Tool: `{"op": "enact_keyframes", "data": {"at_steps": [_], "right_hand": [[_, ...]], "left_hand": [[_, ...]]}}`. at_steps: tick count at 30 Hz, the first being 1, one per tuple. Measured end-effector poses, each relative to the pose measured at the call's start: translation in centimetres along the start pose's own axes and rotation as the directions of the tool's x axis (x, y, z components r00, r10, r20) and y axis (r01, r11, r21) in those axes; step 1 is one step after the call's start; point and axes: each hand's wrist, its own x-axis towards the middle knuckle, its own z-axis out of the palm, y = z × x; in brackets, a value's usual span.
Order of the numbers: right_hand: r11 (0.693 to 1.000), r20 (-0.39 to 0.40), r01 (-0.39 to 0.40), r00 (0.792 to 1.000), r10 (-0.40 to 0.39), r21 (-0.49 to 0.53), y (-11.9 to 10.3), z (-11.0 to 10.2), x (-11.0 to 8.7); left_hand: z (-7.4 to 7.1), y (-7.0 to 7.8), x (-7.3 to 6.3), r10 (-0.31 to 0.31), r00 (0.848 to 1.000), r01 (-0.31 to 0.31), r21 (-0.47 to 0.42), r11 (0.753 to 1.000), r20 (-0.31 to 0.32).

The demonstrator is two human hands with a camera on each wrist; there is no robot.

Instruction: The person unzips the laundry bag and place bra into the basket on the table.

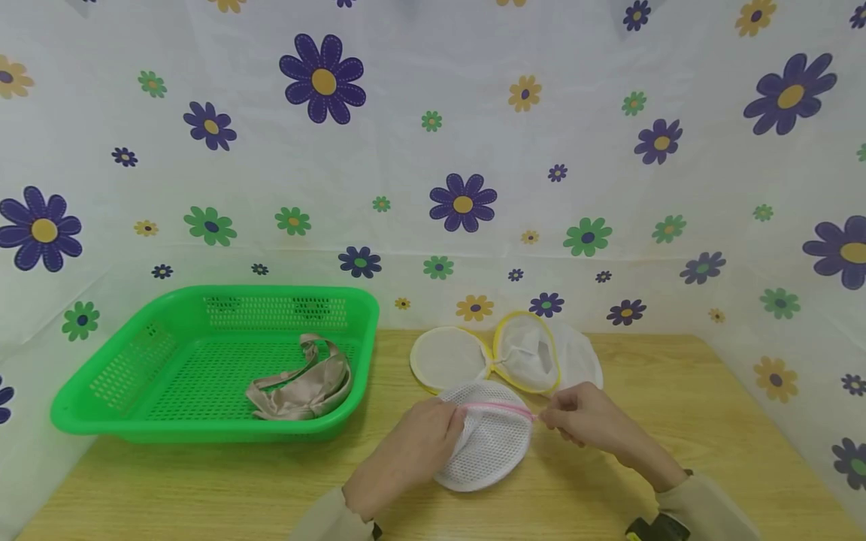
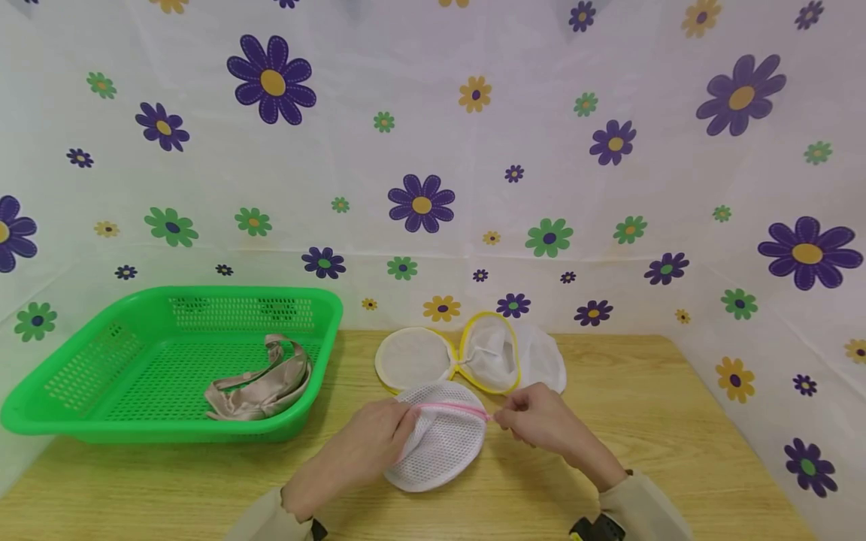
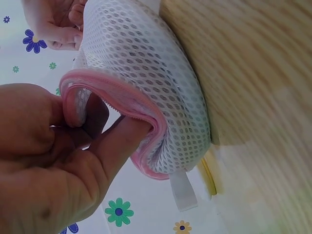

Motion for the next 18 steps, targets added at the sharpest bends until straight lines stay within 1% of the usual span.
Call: {"op": "enact_keyframes", "data": {"at_steps": [3, 7, 14, 17, 18], "right_hand": [[1.0, -0.003, 0.007, 1.0, -0.007, -0.021, 0.1, 0.1, 0.1], [0.998, -0.011, 0.031, 0.999, -0.032, -0.057, 0.1, 0.3, 0.0], [0.99, -0.019, 0.067, 0.997, -0.069, -0.127, 0.0, 0.9, 0.1], [0.985, -0.018, 0.087, 0.996, -0.091, -0.15, 0.0, 1.2, 0.1], [0.982, -0.022, 0.094, 0.995, -0.099, -0.161, -0.1, 1.3, 0.2]], "left_hand": [[0.0, -0.1, 0.1, -0.001, 1.0, 0.001, 0.006, 1.0, -0.003], [0.0, -0.3, 0.2, -0.006, 1.0, 0.006, -0.007, 1.0, 0.003], [-0.2, -0.5, 0.1, -0.038, 0.999, 0.039, -0.048, 0.998, 0.03], [-0.2, -0.6, 0.1, -0.047, 0.998, 0.049, -0.059, 0.997, 0.029], [-0.1, -0.7, 0.1, -0.055, 0.998, 0.057, -0.075, 0.996, 0.028]]}}
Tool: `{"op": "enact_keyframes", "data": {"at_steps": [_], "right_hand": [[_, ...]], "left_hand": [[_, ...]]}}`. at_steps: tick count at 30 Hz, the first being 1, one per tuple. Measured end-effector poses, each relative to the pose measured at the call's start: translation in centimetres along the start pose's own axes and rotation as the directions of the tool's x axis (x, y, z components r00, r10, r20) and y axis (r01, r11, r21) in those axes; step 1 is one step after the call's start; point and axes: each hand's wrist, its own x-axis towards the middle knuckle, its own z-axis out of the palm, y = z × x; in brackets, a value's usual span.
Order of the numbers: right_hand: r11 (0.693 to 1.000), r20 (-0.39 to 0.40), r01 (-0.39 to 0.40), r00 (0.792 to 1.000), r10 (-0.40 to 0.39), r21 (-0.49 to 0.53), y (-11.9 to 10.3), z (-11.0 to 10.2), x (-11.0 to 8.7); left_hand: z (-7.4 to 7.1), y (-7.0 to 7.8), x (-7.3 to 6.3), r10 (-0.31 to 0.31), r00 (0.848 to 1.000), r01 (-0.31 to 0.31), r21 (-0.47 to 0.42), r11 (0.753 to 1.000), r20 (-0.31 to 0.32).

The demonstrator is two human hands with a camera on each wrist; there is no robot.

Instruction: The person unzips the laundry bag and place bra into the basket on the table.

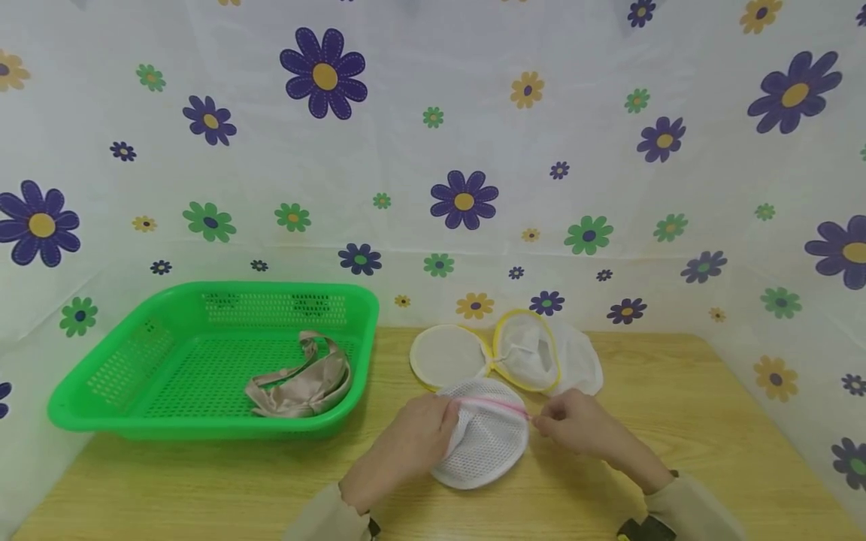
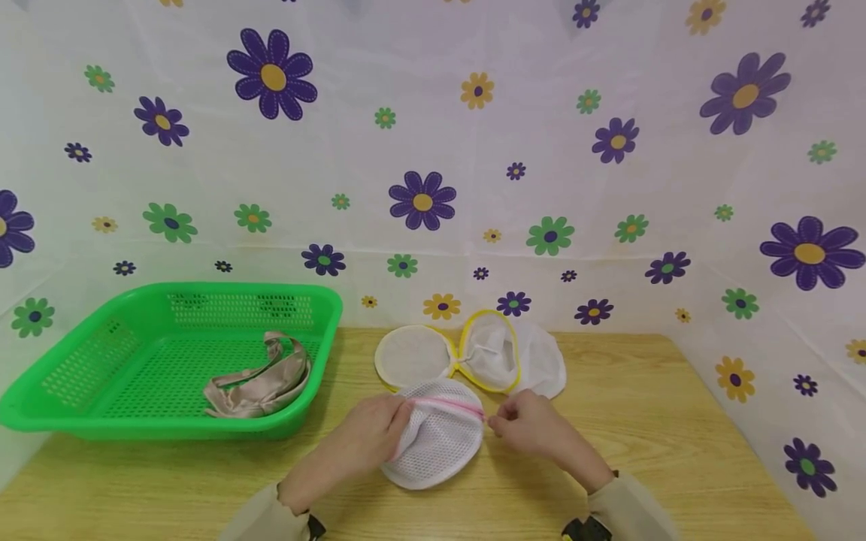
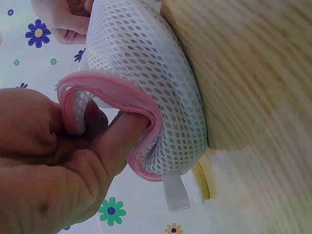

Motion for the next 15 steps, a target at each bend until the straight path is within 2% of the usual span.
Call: {"op": "enact_keyframes", "data": {"at_steps": [5, 8, 12, 15], "right_hand": [[0.993, -0.07, 0.072, 0.994, -0.079, -0.095, -0.4, 0.1, 0.5], [0.988, -0.146, 0.076, 0.985, -0.095, -0.134, -0.7, 0.3, 0.8], [0.998, -0.241, 0.028, 0.97, -0.042, -0.061, -1.3, 0.4, 0.7], [0.996, -0.235, 0.036, 0.972, -0.016, 0.08, -1.7, 0.4, 0.2]], "left_hand": [[-0.2, -0.1, 0.0, -0.043, 0.999, 0.041, -0.113, 0.993, -0.014], [-0.6, 0.4, -0.3, -0.032, 0.999, 0.033, -0.175, 0.984, 0.009], [-1.5, 1.1, -1.1, 0.046, 0.997, -0.032, -0.215, 0.976, 0.062], [-2.1, 1.3, -1.7, 0.141, 0.986, -0.12, -0.203, 0.972, 0.088]]}}
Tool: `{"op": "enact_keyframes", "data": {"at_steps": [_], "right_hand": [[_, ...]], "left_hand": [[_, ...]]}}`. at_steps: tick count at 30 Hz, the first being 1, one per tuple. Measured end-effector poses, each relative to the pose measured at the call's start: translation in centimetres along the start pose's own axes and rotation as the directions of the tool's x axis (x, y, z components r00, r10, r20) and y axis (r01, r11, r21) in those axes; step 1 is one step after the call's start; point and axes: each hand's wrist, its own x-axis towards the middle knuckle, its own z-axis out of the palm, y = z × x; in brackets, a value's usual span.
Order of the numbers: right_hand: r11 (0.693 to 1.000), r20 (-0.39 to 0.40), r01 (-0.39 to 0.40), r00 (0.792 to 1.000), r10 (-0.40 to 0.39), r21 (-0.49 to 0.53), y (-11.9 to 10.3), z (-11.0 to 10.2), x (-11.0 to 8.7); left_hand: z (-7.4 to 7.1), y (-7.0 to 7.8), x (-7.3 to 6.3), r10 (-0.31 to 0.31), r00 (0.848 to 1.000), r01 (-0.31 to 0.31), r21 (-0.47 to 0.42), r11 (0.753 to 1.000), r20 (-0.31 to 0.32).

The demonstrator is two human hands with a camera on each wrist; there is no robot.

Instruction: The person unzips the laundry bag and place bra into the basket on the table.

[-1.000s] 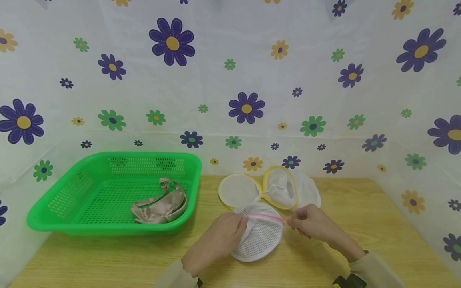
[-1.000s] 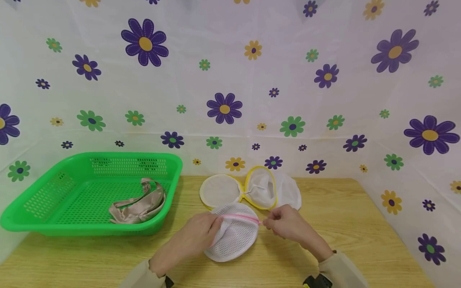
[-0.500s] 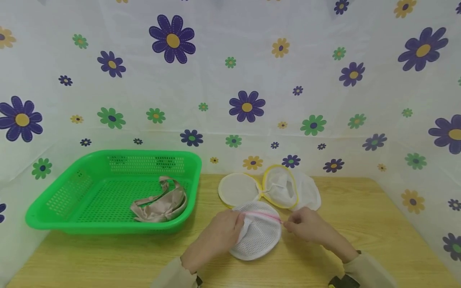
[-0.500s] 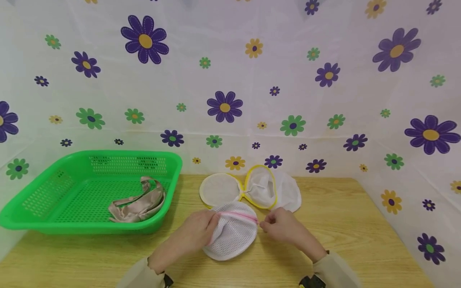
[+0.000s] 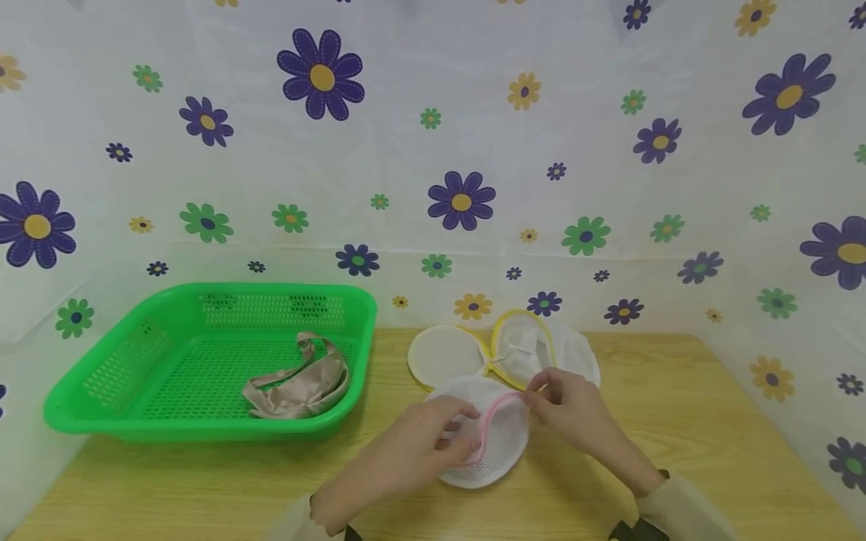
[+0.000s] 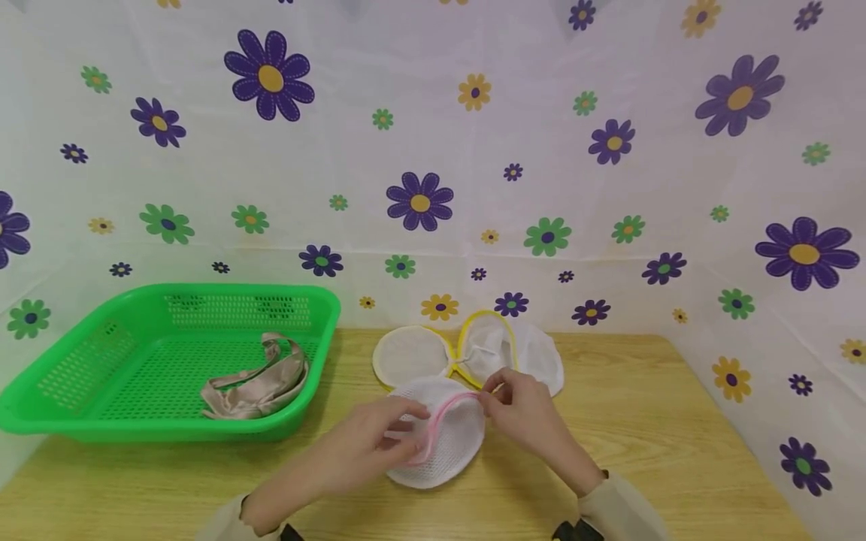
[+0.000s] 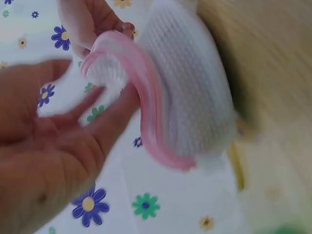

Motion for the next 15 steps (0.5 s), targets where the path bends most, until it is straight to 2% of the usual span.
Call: {"op": "enact_keyframes", "data": {"at_steps": [3, 6, 9, 12, 15], "right_hand": [[0.991, 0.082, 0.022, 0.996, -0.033, 0.135, -0.5, -0.2, -0.8], [0.974, 0.169, 0.051, 0.981, -0.09, 0.223, -0.9, -0.2, -1.5], [0.967, 0.212, 0.086, 0.967, -0.138, 0.238, -1.1, 0.1, -2.0], [0.966, 0.221, 0.11, 0.961, -0.164, 0.236, -1.4, 0.6, -2.5], [0.972, 0.217, 0.124, 0.962, -0.167, 0.2, -1.8, 1.1, -3.0]], "left_hand": [[-0.5, -0.1, -0.5, 0.113, 0.994, -0.113, 0.07, 0.991, 0.001], [-0.9, -0.6, -0.9, 0.182, 0.982, -0.17, 0.194, 0.966, -0.042], [-1.0, -1.4, -1.2, 0.201, 0.977, -0.174, 0.282, 0.943, -0.07], [-0.5, -2.2, -1.1, 0.251, 0.964, -0.208, 0.333, 0.92, -0.091], [0.4, -2.3, -1.0, 0.269, 0.955, -0.222, 0.304, 0.926, -0.122]]}}
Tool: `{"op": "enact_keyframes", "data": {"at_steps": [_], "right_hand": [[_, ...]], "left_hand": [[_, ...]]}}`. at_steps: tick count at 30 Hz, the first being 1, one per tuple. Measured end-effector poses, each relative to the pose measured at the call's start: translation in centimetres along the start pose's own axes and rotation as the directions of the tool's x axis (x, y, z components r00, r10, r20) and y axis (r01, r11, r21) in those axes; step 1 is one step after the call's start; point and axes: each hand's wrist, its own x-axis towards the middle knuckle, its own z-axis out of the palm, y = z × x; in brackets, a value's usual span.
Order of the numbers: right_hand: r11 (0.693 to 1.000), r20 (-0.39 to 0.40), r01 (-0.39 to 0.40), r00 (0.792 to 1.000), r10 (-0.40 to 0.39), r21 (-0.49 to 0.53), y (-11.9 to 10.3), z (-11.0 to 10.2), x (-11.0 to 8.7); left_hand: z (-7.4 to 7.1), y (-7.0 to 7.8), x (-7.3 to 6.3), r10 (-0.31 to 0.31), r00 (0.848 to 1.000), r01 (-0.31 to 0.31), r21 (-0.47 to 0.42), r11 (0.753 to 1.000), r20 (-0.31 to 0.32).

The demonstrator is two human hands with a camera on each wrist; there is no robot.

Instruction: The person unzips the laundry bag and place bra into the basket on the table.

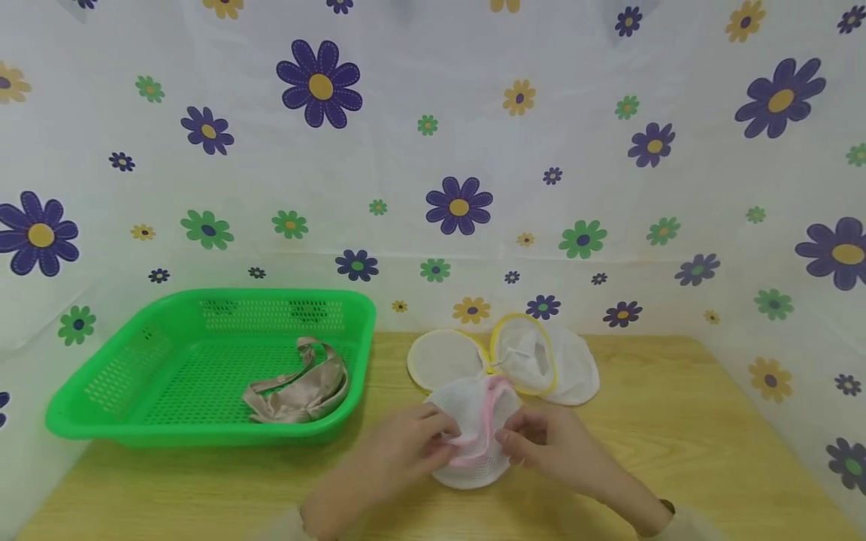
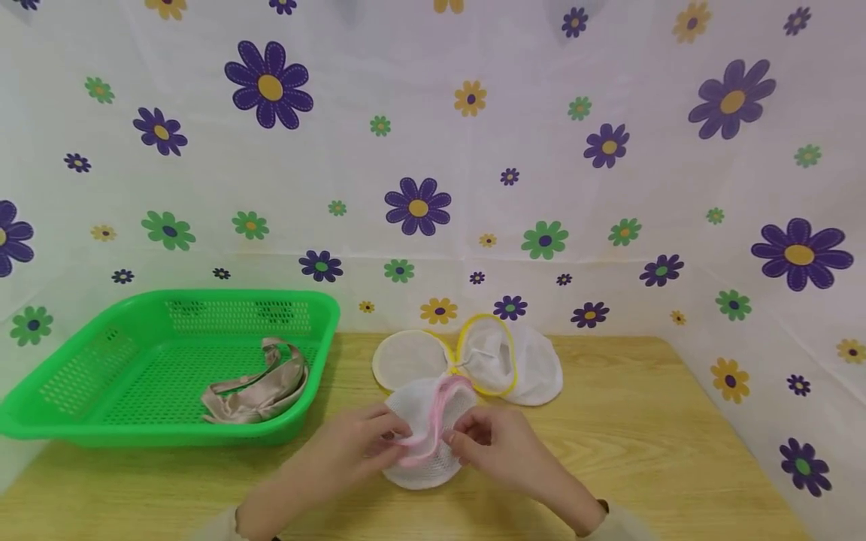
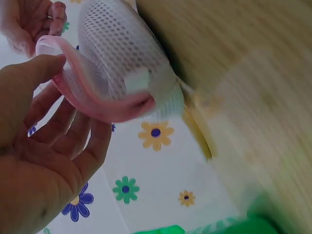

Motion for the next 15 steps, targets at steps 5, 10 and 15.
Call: {"op": "enact_keyframes", "data": {"at_steps": [5, 10, 15], "right_hand": [[0.996, -0.019, 0.009, 1.0, -0.011, -0.094, -0.4, 0.7, -0.2], [0.994, -0.042, 0.056, 0.997, -0.06, -0.097, -0.3, 0.8, -0.3], [0.993, -0.097, 0.015, 0.995, -0.026, -0.114, -0.1, 0.4, -0.3]], "left_hand": [[0.6, 1.5, 0.0, -0.113, 0.992, 0.121, -0.243, 0.962, 0.048], [0.9, 2.2, -0.1, -0.17, 0.981, 0.192, -0.399, 0.897, 0.089], [1.0, 1.9, -0.5, -0.222, 0.972, 0.232, -0.428, 0.873, 0.074]]}}
